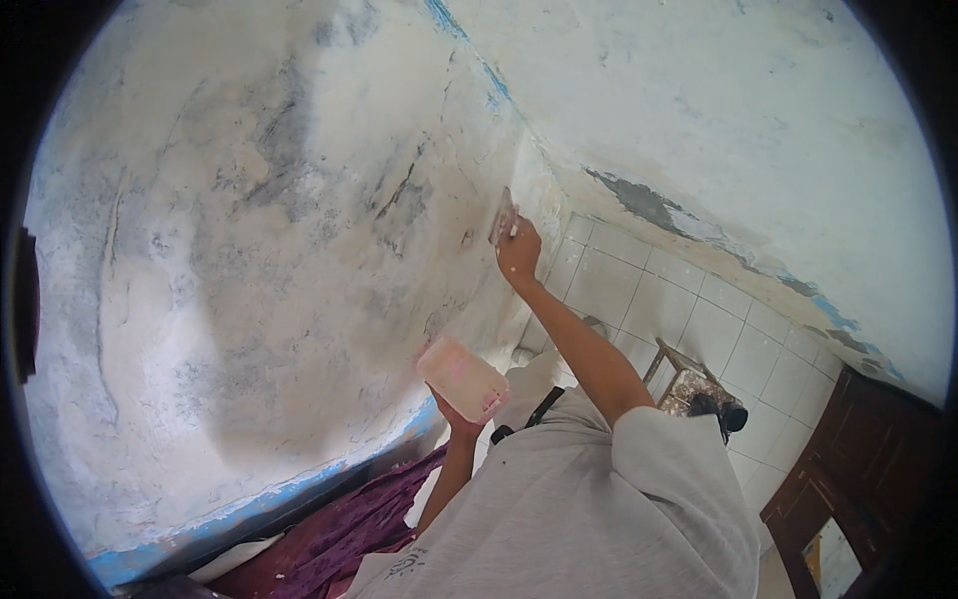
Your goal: The person applies plaster paste to a wall with a putty knife.
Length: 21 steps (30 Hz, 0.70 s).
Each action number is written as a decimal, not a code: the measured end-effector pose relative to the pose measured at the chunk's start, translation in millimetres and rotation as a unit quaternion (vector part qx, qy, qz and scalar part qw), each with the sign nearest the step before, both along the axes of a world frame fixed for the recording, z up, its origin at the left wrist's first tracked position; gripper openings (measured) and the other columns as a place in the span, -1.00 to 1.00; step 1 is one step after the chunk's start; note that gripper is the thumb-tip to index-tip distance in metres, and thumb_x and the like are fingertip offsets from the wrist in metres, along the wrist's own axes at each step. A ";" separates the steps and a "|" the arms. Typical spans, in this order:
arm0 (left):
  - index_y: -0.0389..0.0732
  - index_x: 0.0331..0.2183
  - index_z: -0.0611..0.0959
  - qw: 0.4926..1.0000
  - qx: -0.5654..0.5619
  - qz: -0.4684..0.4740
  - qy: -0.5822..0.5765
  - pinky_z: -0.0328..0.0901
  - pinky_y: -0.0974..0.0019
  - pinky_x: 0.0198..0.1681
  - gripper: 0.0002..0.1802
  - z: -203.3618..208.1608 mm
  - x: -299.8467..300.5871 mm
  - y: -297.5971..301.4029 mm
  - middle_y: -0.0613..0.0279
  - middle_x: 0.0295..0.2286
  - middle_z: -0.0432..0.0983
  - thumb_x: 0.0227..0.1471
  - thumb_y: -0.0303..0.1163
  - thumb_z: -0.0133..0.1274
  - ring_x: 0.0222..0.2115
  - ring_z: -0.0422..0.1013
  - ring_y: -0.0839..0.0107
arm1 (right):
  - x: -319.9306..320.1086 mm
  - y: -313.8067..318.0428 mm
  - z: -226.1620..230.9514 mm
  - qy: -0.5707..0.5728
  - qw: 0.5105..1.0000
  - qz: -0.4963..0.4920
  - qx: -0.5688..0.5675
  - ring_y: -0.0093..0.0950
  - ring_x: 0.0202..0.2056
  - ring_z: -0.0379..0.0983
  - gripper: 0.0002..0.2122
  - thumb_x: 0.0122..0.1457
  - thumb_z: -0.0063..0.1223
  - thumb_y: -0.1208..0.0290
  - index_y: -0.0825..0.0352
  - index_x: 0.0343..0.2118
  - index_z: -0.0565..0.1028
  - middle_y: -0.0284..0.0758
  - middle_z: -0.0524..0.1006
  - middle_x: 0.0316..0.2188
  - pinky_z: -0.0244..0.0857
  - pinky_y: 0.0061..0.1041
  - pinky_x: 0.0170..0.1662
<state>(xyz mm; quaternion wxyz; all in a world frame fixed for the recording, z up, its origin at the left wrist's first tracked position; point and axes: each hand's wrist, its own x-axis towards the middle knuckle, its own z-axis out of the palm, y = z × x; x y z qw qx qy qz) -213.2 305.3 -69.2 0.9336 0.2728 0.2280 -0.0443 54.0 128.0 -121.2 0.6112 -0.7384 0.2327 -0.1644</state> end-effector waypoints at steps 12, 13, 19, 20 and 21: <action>0.08 0.25 0.37 0.998 -0.024 0.030 0.059 0.35 -0.11 0.15 -0.22 15.1 0.3 3.5 0.26 0.11 0.42 0.24 0.39 -0.24 0.10 0.40 0.16 | -104.0 54.8 192.9 -0.319 0.927 0.197 0.032 -0.17 -0.28 0.58 -0.81 0.12 0.14 0.62 0.39 -0.18 0.53 -0.05 0.55 -0.21 0.44 -0.30 -0.30; 0.08 0.25 0.37 0.998 -0.024 0.032 0.056 0.35 -0.11 0.15 -0.22 14.5 3.0 4.7 0.26 0.11 0.42 0.24 0.39 -0.24 0.10 0.40 0.16 | -97.1 44.8 178.6 -0.296 0.936 0.185 0.043 -0.26 -0.32 0.59 -0.84 0.14 0.14 0.59 0.39 -0.20 0.53 -0.08 0.58 -0.24 0.43 -0.35 -0.34; 0.04 0.19 0.40 1.000 0.009 0.019 0.013 0.39 -0.09 0.10 -0.25 4.2 13.6 -1.1 0.26 0.05 0.45 0.26 0.38 -0.28 0.03 0.45 0.17 | -11.8 3.0 15.9 -0.002 0.997 0.068 0.029 -0.54 -0.59 0.50 -0.87 0.24 0.02 0.58 0.43 -0.22 0.57 -0.24 0.57 -0.58 0.35 -0.48 -0.52; 0.04 0.20 0.39 1.000 0.019 0.000 0.010 0.39 -0.08 0.10 -0.26 5.0 18.8 -9.1 0.26 0.04 0.45 0.27 0.37 -0.29 0.03 0.46 0.17 | -5.1 6.6 -12.6 -0.087 0.994 0.045 0.044 -0.51 -0.63 0.49 -0.88 0.25 0.01 0.58 0.44 -0.23 0.57 -0.25 0.57 -0.59 0.34 -0.47 -0.54; 0.05 0.21 0.38 0.999 0.033 -0.010 0.006 0.39 -0.08 0.10 -0.26 5.8 20.8 -11.3 0.26 0.04 0.45 0.27 0.37 -0.29 0.02 0.46 0.17 | -0.9 15.8 -24.0 -0.173 0.982 0.032 0.063 -0.49 -0.67 0.47 -0.88 0.25 0.01 0.58 0.45 -0.23 0.57 -0.26 0.57 -0.59 0.33 -0.45 -0.55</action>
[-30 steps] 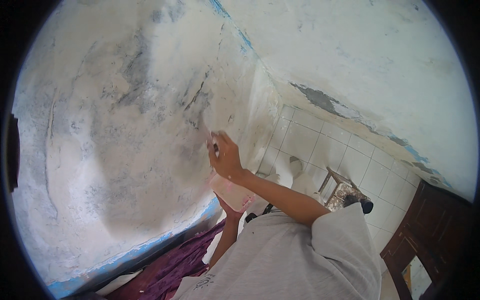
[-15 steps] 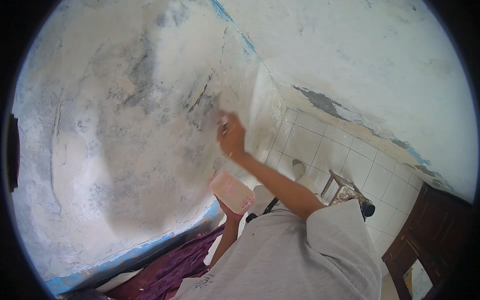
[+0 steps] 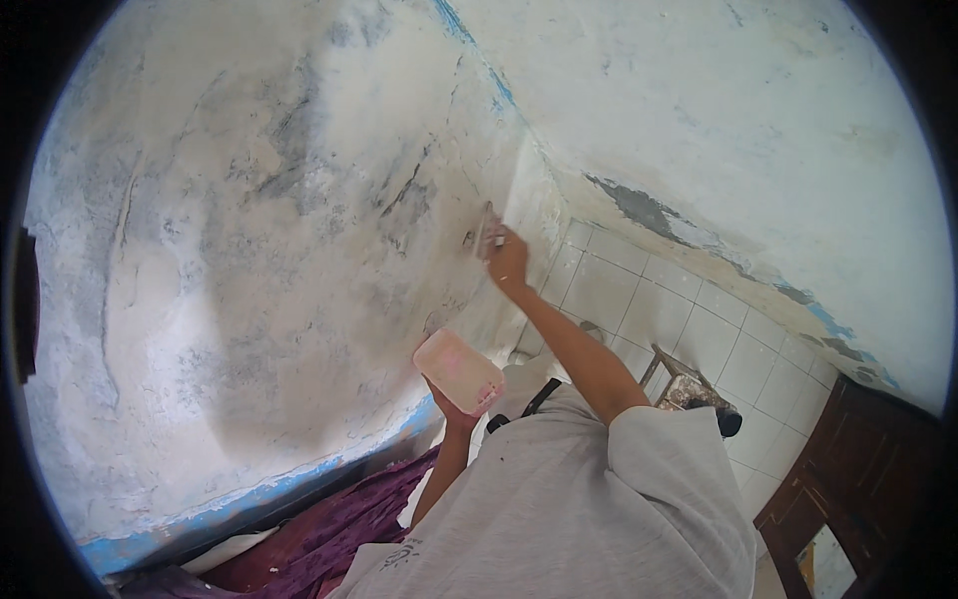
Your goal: The person applies plaster paste to a wall with a putty knife.
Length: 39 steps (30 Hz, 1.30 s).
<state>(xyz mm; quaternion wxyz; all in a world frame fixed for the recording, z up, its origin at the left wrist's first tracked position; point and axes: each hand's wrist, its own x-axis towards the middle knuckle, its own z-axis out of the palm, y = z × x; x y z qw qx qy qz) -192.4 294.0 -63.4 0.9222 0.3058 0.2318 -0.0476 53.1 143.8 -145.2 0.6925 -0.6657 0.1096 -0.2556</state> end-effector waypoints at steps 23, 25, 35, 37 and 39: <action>0.05 0.26 0.31 0.999 0.008 0.029 -0.036 0.39 -0.03 0.11 -0.29 10.7 -14.0 19.3 0.26 0.07 0.42 0.31 0.29 -0.28 0.08 0.41 0.22 | -56.1 66.1 200.7 0.033 0.988 0.134 0.072 -0.27 -0.45 0.61 -0.83 0.17 0.13 0.50 0.46 -0.21 0.53 -0.10 0.57 -0.36 0.45 -0.36 -0.36; 0.05 0.24 0.34 0.996 -0.080 0.033 -0.007 0.38 -0.04 0.11 -0.29 5.6 -19.1 22.0 0.26 0.06 0.43 0.30 0.31 -0.27 0.08 0.41 0.22 | -86.0 65.0 252.2 0.005 0.981 0.188 0.051 -0.30 -0.44 0.58 -0.82 0.17 0.14 0.52 0.45 -0.18 0.53 -0.11 0.55 -0.35 0.44 -0.37 -0.36; 0.04 0.28 0.29 0.998 0.028 -0.002 -0.064 0.37 -0.03 0.15 -0.29 14.8 -13.5 6.9 0.26 0.10 0.41 0.33 0.29 -0.33 0.09 0.41 0.22 | -21.0 -0.2 91.3 0.119 0.992 0.034 0.021 -0.56 -0.63 0.50 -0.80 0.32 0.02 0.45 0.43 -0.14 0.60 -0.28 0.57 -0.65 0.33 -0.48 -0.54; 0.04 0.28 0.29 0.997 0.048 0.006 -0.058 0.37 -0.02 0.15 -0.29 19.9 -15.7 8.4 0.26 0.10 0.40 0.33 0.28 -0.34 0.09 0.41 0.23 | -22.3 14.9 112.8 0.113 0.990 0.071 0.045 -0.52 -0.59 0.56 -0.80 0.27 0.04 0.48 0.42 -0.12 0.60 -0.26 0.62 -0.59 0.39 -0.50 -0.49; 0.05 0.28 0.28 0.992 0.104 0.008 -0.071 0.37 -0.02 0.15 -0.29 15.5 -20.8 11.5 0.24 0.12 0.39 0.33 0.29 -0.33 0.09 0.41 0.22 | -34.4 32.3 167.4 0.099 0.989 0.097 0.057 -0.51 -0.57 0.58 -0.78 0.28 0.08 0.44 0.38 -0.08 0.61 -0.27 0.64 -0.56 0.41 -0.50 -0.46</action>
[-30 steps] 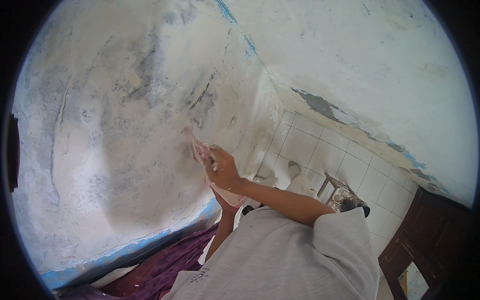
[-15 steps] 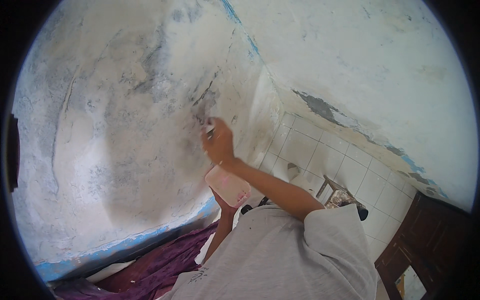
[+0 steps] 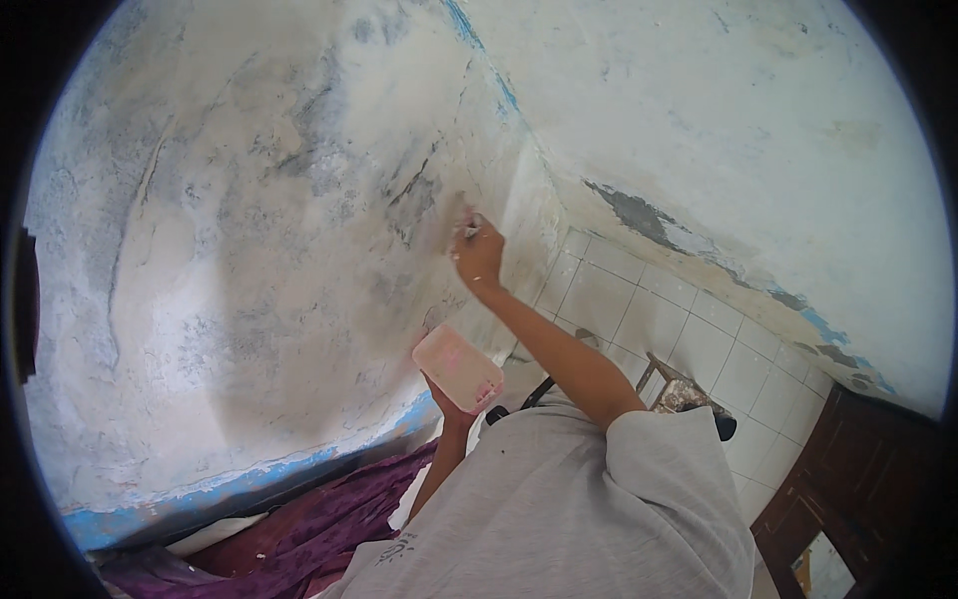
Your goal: The person applies plaster paste to a wall with a putty knife.
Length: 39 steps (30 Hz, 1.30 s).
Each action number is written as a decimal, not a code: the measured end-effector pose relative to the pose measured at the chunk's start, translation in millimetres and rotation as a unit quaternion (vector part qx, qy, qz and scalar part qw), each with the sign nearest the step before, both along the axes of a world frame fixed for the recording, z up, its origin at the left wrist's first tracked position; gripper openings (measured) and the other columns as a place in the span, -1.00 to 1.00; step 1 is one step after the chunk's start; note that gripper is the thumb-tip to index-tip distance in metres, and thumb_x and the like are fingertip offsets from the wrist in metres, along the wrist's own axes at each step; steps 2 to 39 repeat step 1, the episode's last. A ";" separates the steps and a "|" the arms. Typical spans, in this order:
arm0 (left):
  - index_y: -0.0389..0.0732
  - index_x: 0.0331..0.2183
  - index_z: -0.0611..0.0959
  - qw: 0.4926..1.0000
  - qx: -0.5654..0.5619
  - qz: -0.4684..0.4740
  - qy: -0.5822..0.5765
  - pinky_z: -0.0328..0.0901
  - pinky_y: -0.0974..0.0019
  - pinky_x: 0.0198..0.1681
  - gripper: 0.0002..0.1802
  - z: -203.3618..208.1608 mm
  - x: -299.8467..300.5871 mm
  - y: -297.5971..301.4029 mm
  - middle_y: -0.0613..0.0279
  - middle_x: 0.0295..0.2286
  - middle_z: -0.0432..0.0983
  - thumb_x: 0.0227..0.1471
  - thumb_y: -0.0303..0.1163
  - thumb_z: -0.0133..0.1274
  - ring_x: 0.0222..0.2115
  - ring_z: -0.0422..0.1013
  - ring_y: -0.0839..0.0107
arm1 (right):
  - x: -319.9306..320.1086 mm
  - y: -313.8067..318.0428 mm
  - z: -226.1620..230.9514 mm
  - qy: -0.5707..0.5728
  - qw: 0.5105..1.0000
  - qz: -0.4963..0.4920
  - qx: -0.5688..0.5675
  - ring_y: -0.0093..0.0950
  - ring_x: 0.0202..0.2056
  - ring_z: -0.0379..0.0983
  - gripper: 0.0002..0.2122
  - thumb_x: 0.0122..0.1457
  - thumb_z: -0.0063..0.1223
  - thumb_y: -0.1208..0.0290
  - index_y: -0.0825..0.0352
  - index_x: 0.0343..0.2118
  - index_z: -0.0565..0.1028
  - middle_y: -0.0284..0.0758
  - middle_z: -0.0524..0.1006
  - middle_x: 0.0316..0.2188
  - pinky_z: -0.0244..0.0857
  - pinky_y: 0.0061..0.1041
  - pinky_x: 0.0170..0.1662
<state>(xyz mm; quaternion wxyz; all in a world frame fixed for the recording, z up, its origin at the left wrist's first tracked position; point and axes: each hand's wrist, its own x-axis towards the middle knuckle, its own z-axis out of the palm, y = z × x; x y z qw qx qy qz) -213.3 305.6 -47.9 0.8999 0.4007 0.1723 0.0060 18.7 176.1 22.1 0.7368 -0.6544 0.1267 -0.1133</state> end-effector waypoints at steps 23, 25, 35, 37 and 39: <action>0.06 0.32 0.22 0.994 -0.111 0.002 0.004 0.34 -0.05 0.17 -0.26 -4.0 3.1 1.9 0.20 0.15 0.36 0.33 0.29 -0.33 0.12 0.40 0.20 | -4.2 6.4 18.4 -0.015 1.000 0.018 0.015 -0.50 -0.55 0.60 -0.76 0.28 0.12 0.40 0.34 -0.04 0.62 -0.28 0.66 -0.53 0.44 -0.50 -0.44; 0.06 0.32 0.22 0.994 -0.111 0.002 0.004 0.34 -0.05 0.17 -0.26 -4.0 3.1 1.9 0.20 0.15 0.36 0.33 0.29 -0.33 0.12 0.40 0.20 | -4.2 6.4 18.4 -0.015 1.000 0.018 0.015 -0.50 -0.55 0.60 -0.76 0.28 0.12 0.40 0.34 -0.04 0.62 -0.28 0.66 -0.53 0.44 -0.50 -0.44; 0.06 0.32 0.22 0.994 -0.111 0.002 0.004 0.34 -0.05 0.17 -0.26 -4.0 3.1 1.9 0.20 0.15 0.36 0.33 0.29 -0.33 0.12 0.40 0.20 | -4.2 6.4 18.4 -0.015 1.000 0.018 0.015 -0.50 -0.55 0.60 -0.76 0.28 0.12 0.40 0.34 -0.04 0.62 -0.28 0.66 -0.53 0.44 -0.50 -0.44; 0.06 0.32 0.22 0.994 -0.111 0.002 0.004 0.34 -0.05 0.17 -0.26 -4.0 3.1 1.9 0.20 0.15 0.36 0.33 0.29 -0.33 0.12 0.40 0.20 | -4.2 6.4 18.4 -0.015 1.000 0.018 0.015 -0.50 -0.55 0.60 -0.76 0.28 0.12 0.40 0.34 -0.04 0.62 -0.28 0.66 -0.53 0.44 -0.50 -0.44; 0.06 0.32 0.22 0.994 -0.111 0.002 0.004 0.34 -0.05 0.17 -0.26 -4.0 3.1 1.9 0.20 0.15 0.36 0.33 0.29 -0.33 0.12 0.40 0.20 | -4.2 6.4 18.4 -0.015 1.000 0.018 0.015 -0.50 -0.55 0.60 -0.76 0.28 0.12 0.40 0.34 -0.04 0.62 -0.28 0.66 -0.53 0.44 -0.50 -0.44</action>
